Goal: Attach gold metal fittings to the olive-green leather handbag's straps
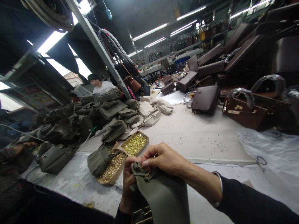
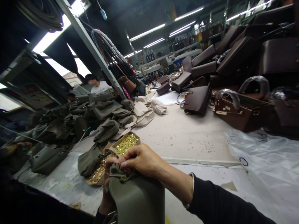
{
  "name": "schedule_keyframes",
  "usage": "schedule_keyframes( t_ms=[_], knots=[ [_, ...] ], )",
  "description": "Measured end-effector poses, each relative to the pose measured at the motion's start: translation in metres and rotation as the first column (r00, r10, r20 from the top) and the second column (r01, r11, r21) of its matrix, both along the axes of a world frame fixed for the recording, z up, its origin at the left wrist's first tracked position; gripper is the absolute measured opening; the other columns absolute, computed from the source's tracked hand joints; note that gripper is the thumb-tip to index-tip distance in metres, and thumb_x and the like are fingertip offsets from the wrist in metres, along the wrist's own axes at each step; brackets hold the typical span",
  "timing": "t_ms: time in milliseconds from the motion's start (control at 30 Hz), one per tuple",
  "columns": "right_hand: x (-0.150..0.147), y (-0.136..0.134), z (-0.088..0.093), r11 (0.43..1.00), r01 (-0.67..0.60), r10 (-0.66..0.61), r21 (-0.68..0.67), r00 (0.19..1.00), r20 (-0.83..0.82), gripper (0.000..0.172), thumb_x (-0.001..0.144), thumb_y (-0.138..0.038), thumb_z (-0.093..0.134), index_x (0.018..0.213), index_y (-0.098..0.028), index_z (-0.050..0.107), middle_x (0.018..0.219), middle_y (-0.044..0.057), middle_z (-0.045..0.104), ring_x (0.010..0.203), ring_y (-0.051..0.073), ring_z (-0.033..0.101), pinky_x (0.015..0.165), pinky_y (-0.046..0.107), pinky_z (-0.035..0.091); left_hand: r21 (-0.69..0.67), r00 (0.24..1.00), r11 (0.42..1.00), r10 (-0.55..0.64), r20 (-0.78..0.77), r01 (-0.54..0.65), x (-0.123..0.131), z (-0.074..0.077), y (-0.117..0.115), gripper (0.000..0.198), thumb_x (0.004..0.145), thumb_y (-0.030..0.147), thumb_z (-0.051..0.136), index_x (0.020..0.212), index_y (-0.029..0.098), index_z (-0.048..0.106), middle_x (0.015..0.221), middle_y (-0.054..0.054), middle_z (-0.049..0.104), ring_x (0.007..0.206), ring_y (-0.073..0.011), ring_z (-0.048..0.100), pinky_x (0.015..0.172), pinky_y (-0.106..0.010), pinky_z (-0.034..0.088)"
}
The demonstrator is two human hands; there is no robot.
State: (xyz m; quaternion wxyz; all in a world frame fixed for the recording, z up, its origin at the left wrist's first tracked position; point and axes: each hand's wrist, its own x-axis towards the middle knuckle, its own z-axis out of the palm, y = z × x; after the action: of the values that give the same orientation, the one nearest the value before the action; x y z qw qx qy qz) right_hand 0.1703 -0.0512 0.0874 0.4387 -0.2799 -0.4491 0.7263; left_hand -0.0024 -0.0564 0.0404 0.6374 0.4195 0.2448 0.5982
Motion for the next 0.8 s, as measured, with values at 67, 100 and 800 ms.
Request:
schedule_keyframes(
  t_ms=[67, 100, 800],
  knots=[
    [0.001, -0.001, 0.001, 1.000, 0.012, -0.012, -0.019, 1.000, 0.001, 0.025, 0.063, -0.032, 0.084, 0.076, -0.014, 0.074, 0.064, -0.002, 0.067, 0.058, 0.010, 0.056, 0.063, 0.025, 0.044, 0.035, 0.998, 0.999, -0.021, -0.052, 0.022, -0.001, -0.002, 0.001, 0.036, 0.062, 0.023, 0.089, 0.089, 0.024, 0.066, 0.074, 0.001, 0.069, 0.061, -0.0172, 0.065, 0.059, -0.026, 0.055],
    [0.001, -0.002, 0.001, 0.999, 0.022, -0.022, -0.030, 1.000, 0.006, 0.023, 0.063, -0.030, 0.084, 0.076, -0.014, 0.075, 0.065, -0.001, 0.068, 0.059, 0.011, 0.056, 0.063, 0.025, 0.044, 0.049, 0.997, 0.998, -0.024, -0.071, 0.028, -0.001, -0.002, 0.002, 0.035, 0.063, 0.024, 0.089, 0.089, 0.025, 0.066, 0.073, 0.001, 0.069, 0.061, -0.0170, 0.065, 0.058, -0.025, 0.055],
    [0.012, -0.013, 0.000, 0.887, 0.084, -0.225, 0.454, 0.937, 0.268, 0.009, 0.084, -0.011, 0.074, 0.085, -0.019, 0.078, 0.087, -0.001, 0.070, 0.083, 0.013, 0.062, 0.076, 0.023, 0.045, 0.062, 0.989, 0.996, 0.076, -0.126, -0.068, 0.000, -0.007, 0.001, 0.032, 0.062, 0.028, 0.091, 0.082, 0.023, 0.067, 0.076, 0.003, 0.067, 0.066, -0.0127, 0.062, 0.061, -0.020, 0.053]
  ],
)
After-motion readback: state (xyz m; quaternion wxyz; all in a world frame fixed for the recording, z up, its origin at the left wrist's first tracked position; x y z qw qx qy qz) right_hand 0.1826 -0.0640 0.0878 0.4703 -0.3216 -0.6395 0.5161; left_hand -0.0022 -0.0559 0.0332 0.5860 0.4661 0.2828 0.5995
